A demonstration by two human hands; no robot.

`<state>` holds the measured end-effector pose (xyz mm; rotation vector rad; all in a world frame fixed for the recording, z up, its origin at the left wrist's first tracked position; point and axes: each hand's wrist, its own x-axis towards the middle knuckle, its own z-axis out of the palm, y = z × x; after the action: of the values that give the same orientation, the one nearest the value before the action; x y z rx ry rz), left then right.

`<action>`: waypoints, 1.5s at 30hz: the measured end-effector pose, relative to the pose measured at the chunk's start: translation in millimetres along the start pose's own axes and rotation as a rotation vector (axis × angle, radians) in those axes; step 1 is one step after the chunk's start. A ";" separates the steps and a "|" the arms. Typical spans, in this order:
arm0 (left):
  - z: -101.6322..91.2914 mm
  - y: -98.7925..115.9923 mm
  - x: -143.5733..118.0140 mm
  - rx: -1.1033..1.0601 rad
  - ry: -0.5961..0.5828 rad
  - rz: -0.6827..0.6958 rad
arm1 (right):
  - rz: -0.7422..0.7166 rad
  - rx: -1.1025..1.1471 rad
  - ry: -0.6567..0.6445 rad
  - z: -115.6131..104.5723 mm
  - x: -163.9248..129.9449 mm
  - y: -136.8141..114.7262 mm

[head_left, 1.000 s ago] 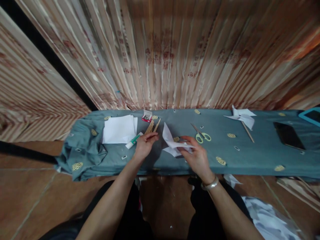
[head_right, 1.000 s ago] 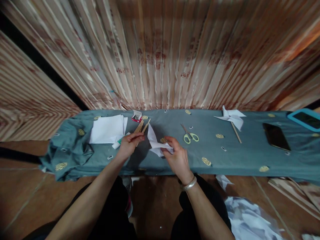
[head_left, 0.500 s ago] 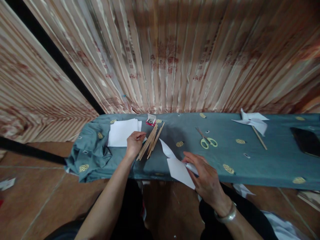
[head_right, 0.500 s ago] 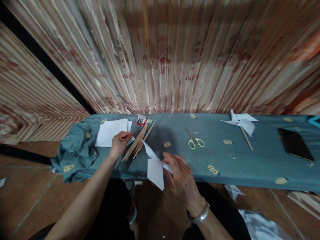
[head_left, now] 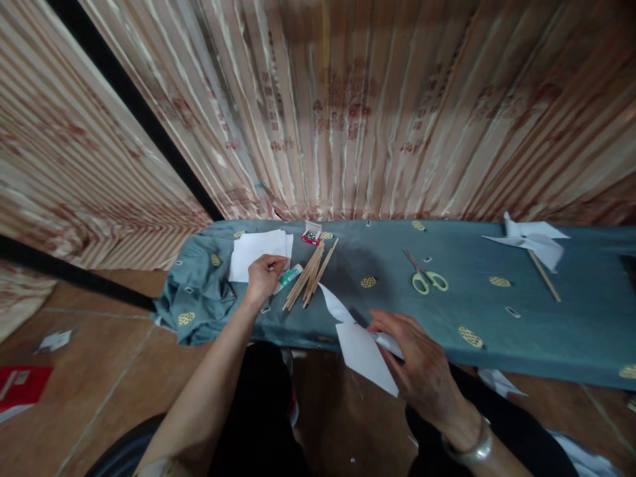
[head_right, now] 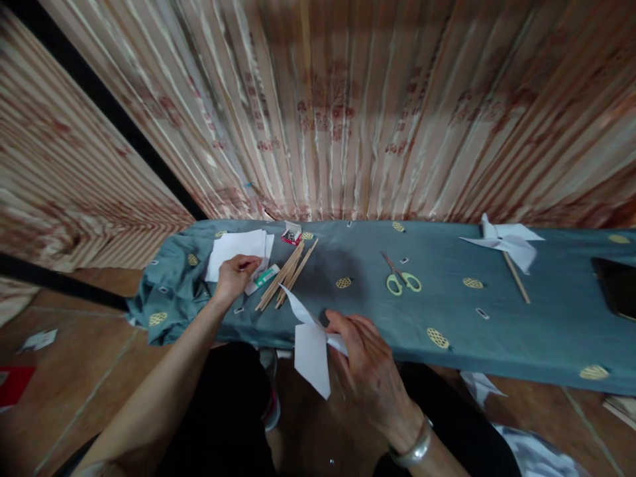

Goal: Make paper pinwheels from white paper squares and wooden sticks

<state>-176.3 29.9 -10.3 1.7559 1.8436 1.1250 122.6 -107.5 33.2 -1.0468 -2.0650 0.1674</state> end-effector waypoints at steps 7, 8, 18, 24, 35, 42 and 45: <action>45.7 29.3 -3.5 0.127 -0.270 0.213 | -0.058 0.057 -0.067 13.7 5.5 -10.2; 53.3 33.5 0.2 0.153 -0.291 0.230 | -0.052 0.061 -0.075 15.3 6.4 -11.7; 82.7 48.5 27.7 0.238 -0.287 0.241 | -0.040 0.042 -0.044 10.9 13.2 -5.7; 94.4 41.9 36.4 0.102 -0.206 0.121 | -0.030 0.021 -0.019 4.3 14.6 -0.7; 64.1 98.7 -23.4 -0.569 -0.280 -0.136 | -0.035 0.087 0.030 -11.4 11.0 -9.9; 48.1 132.2 -84.4 -1.153 -0.590 -0.606 | -0.037 0.139 0.122 -27.2 9.7 -12.2; 47.2 133.0 -86.2 -1.183 -0.677 -0.654 | -0.019 0.171 0.142 -27.1 10.5 -13.3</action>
<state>-39.0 -49.6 36.2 0.6157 0.8434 0.8550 129.9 -114.5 63.5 -0.9080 -1.8966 0.2486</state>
